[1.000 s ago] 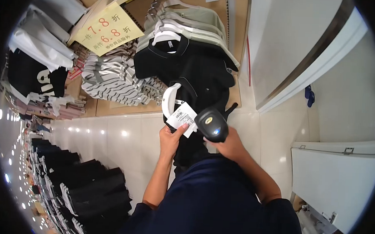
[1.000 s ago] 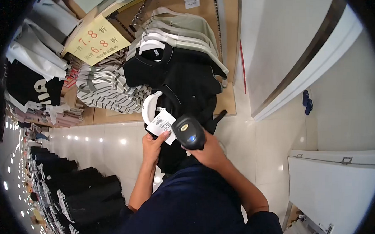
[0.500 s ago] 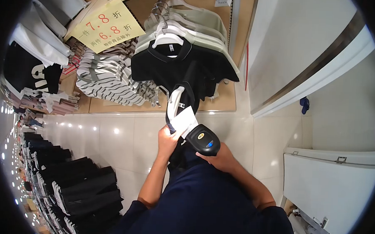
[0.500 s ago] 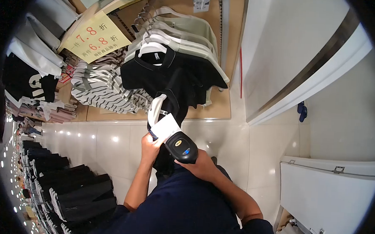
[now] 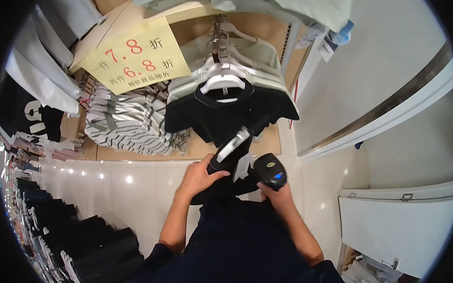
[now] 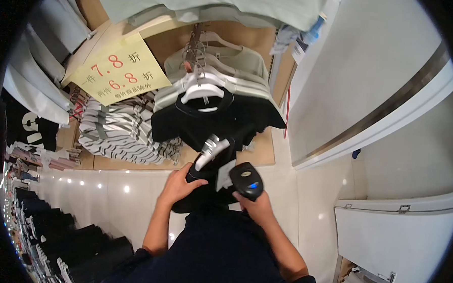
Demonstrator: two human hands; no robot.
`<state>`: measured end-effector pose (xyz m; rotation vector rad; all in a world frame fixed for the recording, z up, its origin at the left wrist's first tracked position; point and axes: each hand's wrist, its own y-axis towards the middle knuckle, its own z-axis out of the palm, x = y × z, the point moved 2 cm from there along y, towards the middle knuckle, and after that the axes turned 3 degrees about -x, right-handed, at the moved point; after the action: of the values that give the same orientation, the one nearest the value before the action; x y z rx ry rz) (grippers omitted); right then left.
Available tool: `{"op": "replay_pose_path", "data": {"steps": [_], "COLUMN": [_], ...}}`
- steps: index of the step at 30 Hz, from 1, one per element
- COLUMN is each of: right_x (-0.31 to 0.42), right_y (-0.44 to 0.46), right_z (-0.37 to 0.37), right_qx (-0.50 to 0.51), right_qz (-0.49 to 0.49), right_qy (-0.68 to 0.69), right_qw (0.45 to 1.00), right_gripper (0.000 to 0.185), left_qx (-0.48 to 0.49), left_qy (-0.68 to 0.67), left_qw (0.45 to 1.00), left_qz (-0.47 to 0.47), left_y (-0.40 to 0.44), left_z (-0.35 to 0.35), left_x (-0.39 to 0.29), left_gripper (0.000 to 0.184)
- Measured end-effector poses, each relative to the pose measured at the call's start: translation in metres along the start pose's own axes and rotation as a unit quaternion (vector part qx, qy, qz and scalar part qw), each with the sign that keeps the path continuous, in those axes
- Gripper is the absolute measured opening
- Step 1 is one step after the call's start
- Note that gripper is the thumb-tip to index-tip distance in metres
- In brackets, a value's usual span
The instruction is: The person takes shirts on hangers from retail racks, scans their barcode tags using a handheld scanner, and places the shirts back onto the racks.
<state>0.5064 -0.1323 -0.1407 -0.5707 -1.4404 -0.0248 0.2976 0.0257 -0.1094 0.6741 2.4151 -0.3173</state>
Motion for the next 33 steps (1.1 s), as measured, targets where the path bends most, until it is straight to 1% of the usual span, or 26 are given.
{"op": "replay_pose_path", "data": {"steps": [2, 3, 4, 6, 7, 11, 12, 14, 15, 18, 19, 22, 26, 29, 30, 32, 33], "right_x": [-0.010, -0.006, -0.002, -0.008, -0.007, -0.012, -0.015, -0.016, -0.018, -0.023, -0.021, -0.021, -0.026, -0.033, -0.031, -0.026, -0.025], "right_y": [0.008, 0.010, 0.011, 0.012, 0.012, 0.011, 0.011, 0.009, 0.009, 0.013, 0.014, 0.016, 0.017, 0.019, 0.020, 0.019, 0.020], "right_z": [-0.005, -0.004, -0.003, 0.002, 0.005, 0.025, 0.031, 0.040, 0.041, 0.041, 0.040, 0.037, 0.039, 0.040, 0.039, 0.038, 0.038], "right_qx": [-0.047, -0.074, -0.100, -0.118, -0.129, -0.174, -0.185, -0.202, -0.205, -0.215, -0.219, -0.230, -0.238, -0.239, -0.245, -0.259, -0.253], "right_qz": [-0.026, -0.032, -0.039, -0.045, -0.047, -0.059, -0.056, -0.049, -0.045, -0.037, -0.035, -0.030, -0.024, -0.032, -0.030, -0.024, -0.026], "right_qy": [0.092, 0.104, 0.117, 0.140, 0.142, 0.154, 0.157, 0.156, 0.149, 0.144, 0.135, 0.125, 0.121, 0.127, 0.128, 0.129, 0.130], "right_qw": [0.994, 0.991, 0.987, 0.982, 0.980, 0.971, 0.968, 0.966, 0.966, 0.965, 0.966, 0.965, 0.963, 0.962, 0.960, 0.957, 0.958], "right_gripper": [0.015, 0.014, 0.013, 0.013, 0.012, 0.010, 0.010, 0.009, 0.009, 0.009, 0.009, 0.010, 0.012, 0.013, 0.013, 0.013, 0.013], "left_qx": [-0.012, -0.086, -0.114, -0.154, -0.138, -0.197, -0.198, -0.228, -0.209, -0.171, -0.122, -0.116, -0.116, -0.116, -0.172, -0.293, -0.295], "left_qy": [0.077, 0.096, 0.109, 0.123, 0.108, 0.042, 0.026, -0.012, -0.014, -0.024, 0.001, -0.046, -0.050, -0.060, -0.089, -0.119, -0.085], "left_qw": [0.993, 0.975, 0.967, 0.954, 0.963, 0.947, 0.947, 0.941, 0.955, 0.958, 0.975, 0.977, 0.972, 0.961, 0.942, 0.912, 0.912], "left_qz": [0.085, 0.179, 0.199, 0.228, 0.203, 0.251, 0.252, 0.249, 0.209, 0.228, 0.188, 0.175, 0.197, 0.243, 0.272, 0.260, 0.271], "left_y": [0.019, 0.030, 0.041, 0.066, 0.077, 0.114, 0.121, 0.135, 0.144, 0.163, 0.164, 0.175, 0.181, 0.175, 0.177, 0.182, 0.191], "left_z": [-0.019, -0.027, -0.035, -0.052, -0.060, -0.082, -0.090, -0.102, -0.104, -0.103, -0.101, -0.079, -0.078, -0.097, -0.099, -0.117, -0.124], "left_x": [0.017, 0.020, 0.023, 0.024, 0.022, 0.018, 0.015, 0.015, 0.022, 0.032, 0.032, 0.056, 0.057, 0.044, 0.050, 0.048, 0.050], "left_gripper": [0.046, 0.042, 0.037, 0.037, 0.036, 0.039, 0.040, 0.042, 0.045, 0.049, 0.052, 0.053, 0.043, 0.032, 0.022, 0.020, 0.023]}}
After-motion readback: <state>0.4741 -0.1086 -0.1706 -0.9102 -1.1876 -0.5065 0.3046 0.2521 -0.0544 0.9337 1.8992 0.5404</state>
